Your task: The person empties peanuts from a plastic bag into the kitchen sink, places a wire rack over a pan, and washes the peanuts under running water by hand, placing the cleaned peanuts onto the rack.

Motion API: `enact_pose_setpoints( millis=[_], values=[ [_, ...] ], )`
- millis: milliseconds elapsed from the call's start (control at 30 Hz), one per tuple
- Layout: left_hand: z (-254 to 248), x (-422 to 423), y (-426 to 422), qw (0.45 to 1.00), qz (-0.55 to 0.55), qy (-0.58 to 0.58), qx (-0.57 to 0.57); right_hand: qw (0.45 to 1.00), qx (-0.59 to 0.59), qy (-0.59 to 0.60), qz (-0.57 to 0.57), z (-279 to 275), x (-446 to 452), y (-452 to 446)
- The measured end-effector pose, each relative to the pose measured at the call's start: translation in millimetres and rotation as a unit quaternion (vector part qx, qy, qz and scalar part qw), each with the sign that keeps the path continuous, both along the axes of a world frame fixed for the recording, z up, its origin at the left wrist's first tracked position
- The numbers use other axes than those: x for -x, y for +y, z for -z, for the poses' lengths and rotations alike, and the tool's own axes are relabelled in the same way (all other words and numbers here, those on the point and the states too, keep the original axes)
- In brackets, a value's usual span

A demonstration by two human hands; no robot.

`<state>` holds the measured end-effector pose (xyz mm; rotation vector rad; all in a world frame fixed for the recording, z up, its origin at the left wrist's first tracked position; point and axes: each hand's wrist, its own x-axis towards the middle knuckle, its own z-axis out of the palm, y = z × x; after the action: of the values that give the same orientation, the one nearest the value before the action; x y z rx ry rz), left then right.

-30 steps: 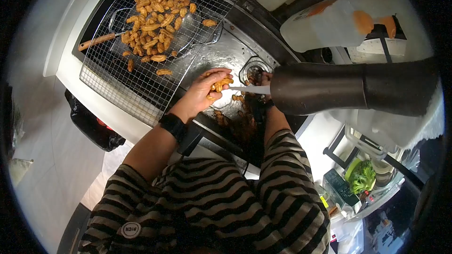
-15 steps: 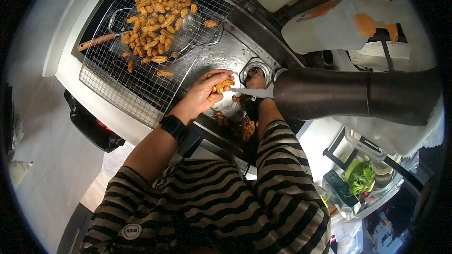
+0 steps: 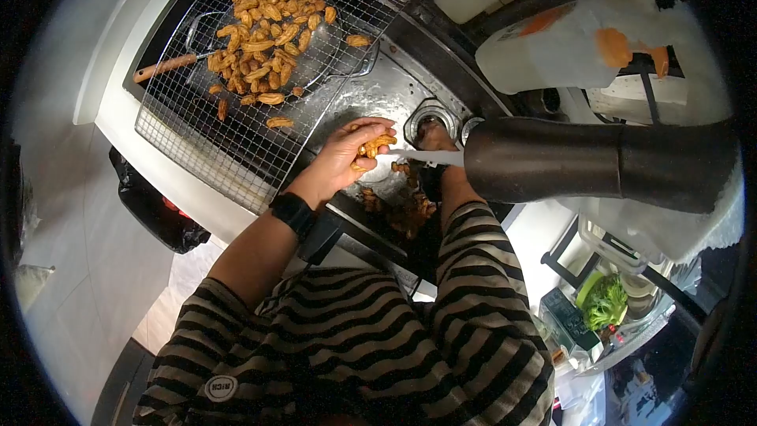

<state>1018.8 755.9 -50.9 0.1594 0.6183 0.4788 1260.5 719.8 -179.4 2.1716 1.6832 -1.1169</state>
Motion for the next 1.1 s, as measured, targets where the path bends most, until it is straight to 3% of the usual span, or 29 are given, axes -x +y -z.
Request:
enact_pose_setpoints(
  millis=[67, 167, 233, 300, 333, 367, 467, 500, 600, 767, 867, 933, 967, 1000, 1033, 1067, 1100],
  values=[
    [-2.2, -0.2, -0.1, 1.0, 0.0, 0.003, -0.002, 0.996, 0.033, 0.074, 0.048, 12.1, -13.4, -1.2],
    [-2.5, -0.7, -0.2, 1.0, -0.005, 0.006, -0.004, 0.989, -0.117, -0.078, 0.051, 52.2, -19.0, -20.2],
    [-1.7, -0.7, -0.5, 1.0, -0.005, 0.005, 0.0, 0.937, -0.261, 0.018, -0.23, 60.7, -51.5, -24.2],
    [-0.7, -0.8, -0.4, 1.0, -0.006, 0.003, 0.004, 0.944, -0.258, 0.184, -0.09, 55.3, -57.4, -27.2],
    [0.1, -1.1, -0.2, 1.0, -0.007, 0.002, 0.005, 0.924, -0.169, 0.284, 0.192, 18.7, -32.6, -26.5],
    [1.1, -1.4, -0.6, 1.0, -0.007, 0.0, 0.008, 0.813, -0.064, 0.356, 0.456, -11.0, -14.7, -23.1],
    [2.6, -2.6, -0.4, 1.0, -0.005, 0.005, 0.013, 0.663, -0.004, 0.625, 0.412, -39.4, -8.9, -18.1],
    [4.2, -2.7, -0.8, 1.0, -0.01, -0.003, 0.009, 0.741, -0.076, 0.61, 0.271, -56.1, 2.3, -18.0],
    [6.3, -0.9, -1.3, 0.999, -0.042, -0.011, -0.001, 0.584, 0.115, 0.706, 0.385, -88.8, 51.0, -12.5],
    [8.8, 1.3, -0.4, 0.995, -0.096, -0.021, 0.009, 0.531, 0.125, 0.765, 0.341, -90.8, 77.4, -4.4],
    [0.7, 1.4, 1.2, 0.996, -0.089, -0.017, 0.004, 0.655, 0.111, 0.632, 0.399, -94.1, 68.6, -5.4],
    [-0.8, 1.7, 1.4, 0.996, -0.085, -0.015, 0.003, 0.861, -0.076, 0.429, 0.263, -46.4, 33.4, -14.3],
    [-0.8, 1.8, 1.3, 0.996, -0.084, -0.014, 0.004, 0.804, -0.068, 0.398, 0.437, -43.5, 30.7, -8.8],
    [-0.4, 1.5, 1.5, 0.996, -0.083, -0.017, 0.003, 0.811, -0.131, 0.374, 0.429, -14.2, 9.6, -18.2],
    [0.3, 0.8, 1.8, 0.996, -0.081, -0.019, 0.002, 0.903, -0.133, 0.236, 0.333, 4.1, -8.9, -24.8],
    [0.6, 0.3, 1.5, 0.997, -0.079, -0.022, 0.002, 0.96, -0.13, 0.08, 0.235, 22.5, -27.4, -31.3],
    [-1.2, 0.4, 1.5, 0.997, -0.077, -0.019, 0.004, 0.977, -0.14, -0.064, 0.148, 67.7, -48.8, -39.5]
  ],
)
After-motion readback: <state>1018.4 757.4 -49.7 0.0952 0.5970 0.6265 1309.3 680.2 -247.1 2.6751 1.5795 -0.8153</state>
